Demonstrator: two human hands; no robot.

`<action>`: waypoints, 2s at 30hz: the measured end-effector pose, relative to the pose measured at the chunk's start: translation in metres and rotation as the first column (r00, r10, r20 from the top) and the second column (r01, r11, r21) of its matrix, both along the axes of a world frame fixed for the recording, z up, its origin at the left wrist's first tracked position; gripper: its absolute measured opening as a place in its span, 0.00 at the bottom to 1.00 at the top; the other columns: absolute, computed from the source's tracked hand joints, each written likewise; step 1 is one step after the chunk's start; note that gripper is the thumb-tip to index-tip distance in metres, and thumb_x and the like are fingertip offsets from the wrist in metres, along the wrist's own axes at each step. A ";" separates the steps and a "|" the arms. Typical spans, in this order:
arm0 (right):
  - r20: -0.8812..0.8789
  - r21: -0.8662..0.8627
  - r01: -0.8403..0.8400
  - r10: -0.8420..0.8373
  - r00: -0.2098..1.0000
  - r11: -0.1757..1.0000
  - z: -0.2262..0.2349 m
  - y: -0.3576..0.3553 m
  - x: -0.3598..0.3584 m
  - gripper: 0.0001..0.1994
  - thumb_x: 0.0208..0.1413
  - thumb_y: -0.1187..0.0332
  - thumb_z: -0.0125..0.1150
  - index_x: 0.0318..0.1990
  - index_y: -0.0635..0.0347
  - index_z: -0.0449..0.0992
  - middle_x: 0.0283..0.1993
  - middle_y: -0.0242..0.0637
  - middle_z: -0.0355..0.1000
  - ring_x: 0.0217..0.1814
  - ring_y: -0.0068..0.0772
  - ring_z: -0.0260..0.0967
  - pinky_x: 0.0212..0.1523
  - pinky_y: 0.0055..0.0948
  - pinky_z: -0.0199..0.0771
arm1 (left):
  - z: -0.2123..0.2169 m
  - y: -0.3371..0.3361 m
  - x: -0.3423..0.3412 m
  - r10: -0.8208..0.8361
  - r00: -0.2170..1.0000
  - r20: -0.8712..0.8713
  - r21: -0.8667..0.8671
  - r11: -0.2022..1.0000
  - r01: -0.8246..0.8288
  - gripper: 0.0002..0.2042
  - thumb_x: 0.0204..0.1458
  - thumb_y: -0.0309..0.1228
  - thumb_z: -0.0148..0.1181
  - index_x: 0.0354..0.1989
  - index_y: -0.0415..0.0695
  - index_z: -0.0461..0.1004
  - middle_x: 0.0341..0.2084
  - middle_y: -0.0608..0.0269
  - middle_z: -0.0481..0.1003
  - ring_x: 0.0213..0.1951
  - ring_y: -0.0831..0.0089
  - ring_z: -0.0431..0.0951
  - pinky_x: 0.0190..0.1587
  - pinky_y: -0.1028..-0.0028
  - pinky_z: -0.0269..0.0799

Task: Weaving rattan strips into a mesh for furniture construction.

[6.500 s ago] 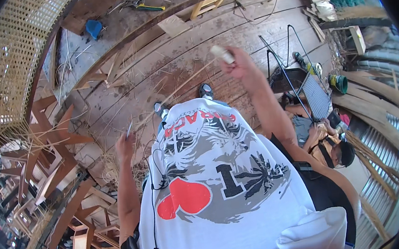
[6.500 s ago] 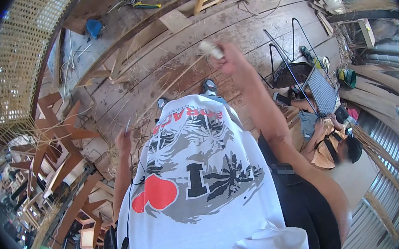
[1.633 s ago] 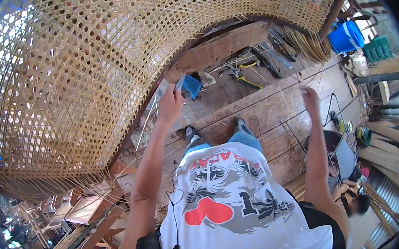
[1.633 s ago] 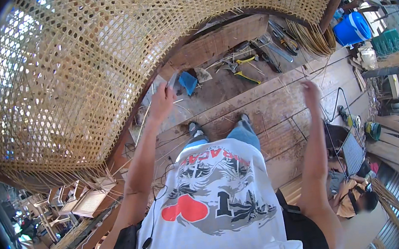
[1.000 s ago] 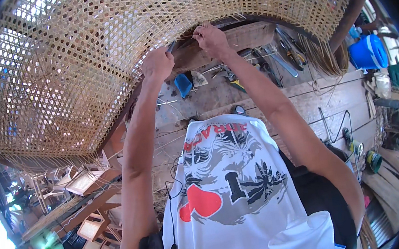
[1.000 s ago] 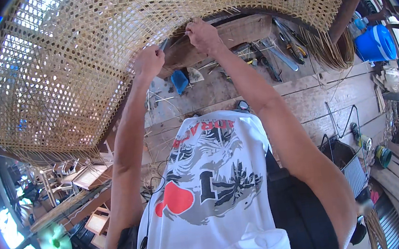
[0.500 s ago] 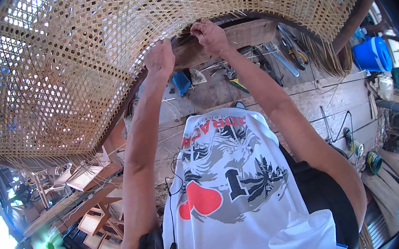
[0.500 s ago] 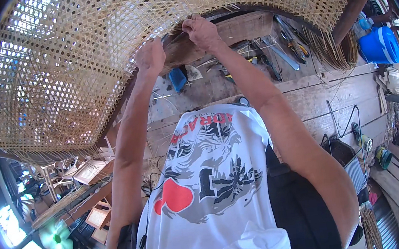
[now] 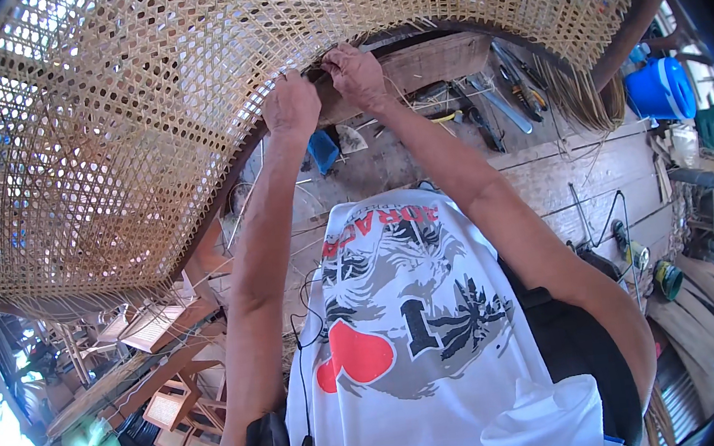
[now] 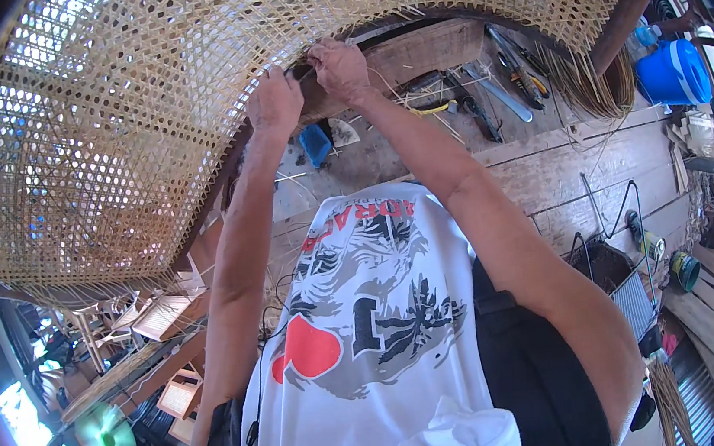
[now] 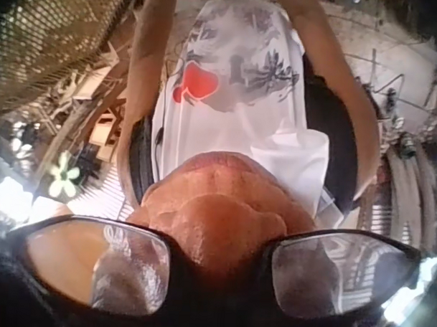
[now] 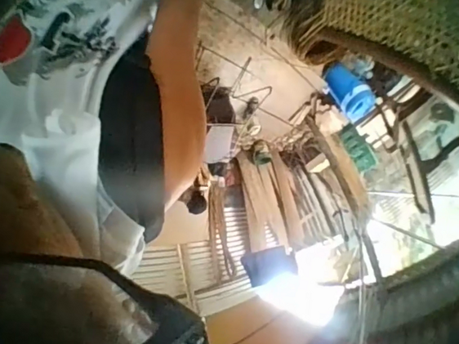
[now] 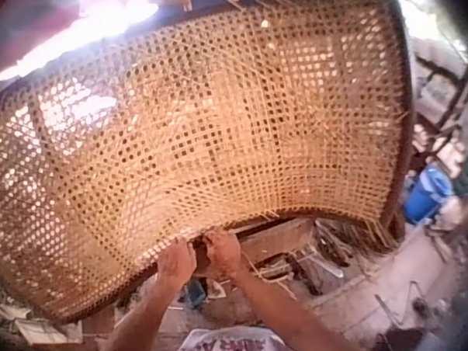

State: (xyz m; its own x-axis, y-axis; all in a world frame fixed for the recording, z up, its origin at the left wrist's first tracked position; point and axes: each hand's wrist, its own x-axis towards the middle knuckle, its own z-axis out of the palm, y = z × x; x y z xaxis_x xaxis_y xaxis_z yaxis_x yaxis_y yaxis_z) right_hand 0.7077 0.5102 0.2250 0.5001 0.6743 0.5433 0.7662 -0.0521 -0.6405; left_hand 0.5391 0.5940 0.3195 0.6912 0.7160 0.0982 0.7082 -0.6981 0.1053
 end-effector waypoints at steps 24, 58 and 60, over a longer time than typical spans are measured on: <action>-0.046 -0.103 -0.156 0.152 0.987 0.982 0.032 -0.007 0.023 0.08 0.74 0.64 0.82 0.56 0.46 0.97 0.55 0.39 0.89 0.54 0.52 0.92 0.57 0.46 0.93 | 0.042 0.008 -0.034 0.017 0.999 0.032 -0.039 0.999 -0.015 0.17 0.83 0.45 0.64 0.57 0.43 0.89 0.50 0.40 0.94 0.53 0.35 0.95 0.58 0.38 0.89; 0.209 0.042 0.037 -0.045 0.977 0.998 0.023 0.022 -0.009 0.08 0.72 0.54 0.82 0.50 0.42 0.96 0.56 0.25 0.90 0.59 0.42 0.86 0.61 0.55 0.76 | 0.008 0.000 -0.008 0.153 0.988 0.018 0.040 0.987 -0.154 0.16 0.81 0.36 0.61 0.59 0.37 0.90 0.53 0.38 0.93 0.57 0.36 0.96 0.63 0.40 0.93; 0.208 -0.015 0.077 -0.072 0.975 0.997 0.019 0.016 -0.013 0.08 0.72 0.55 0.82 0.50 0.42 0.96 0.56 0.25 0.90 0.59 0.43 0.85 0.61 0.55 0.76 | 0.034 -0.011 0.003 0.152 0.988 -0.032 -0.007 0.988 -0.153 0.17 0.82 0.38 0.59 0.61 0.39 0.90 0.53 0.38 0.93 0.57 0.36 0.96 0.63 0.41 0.92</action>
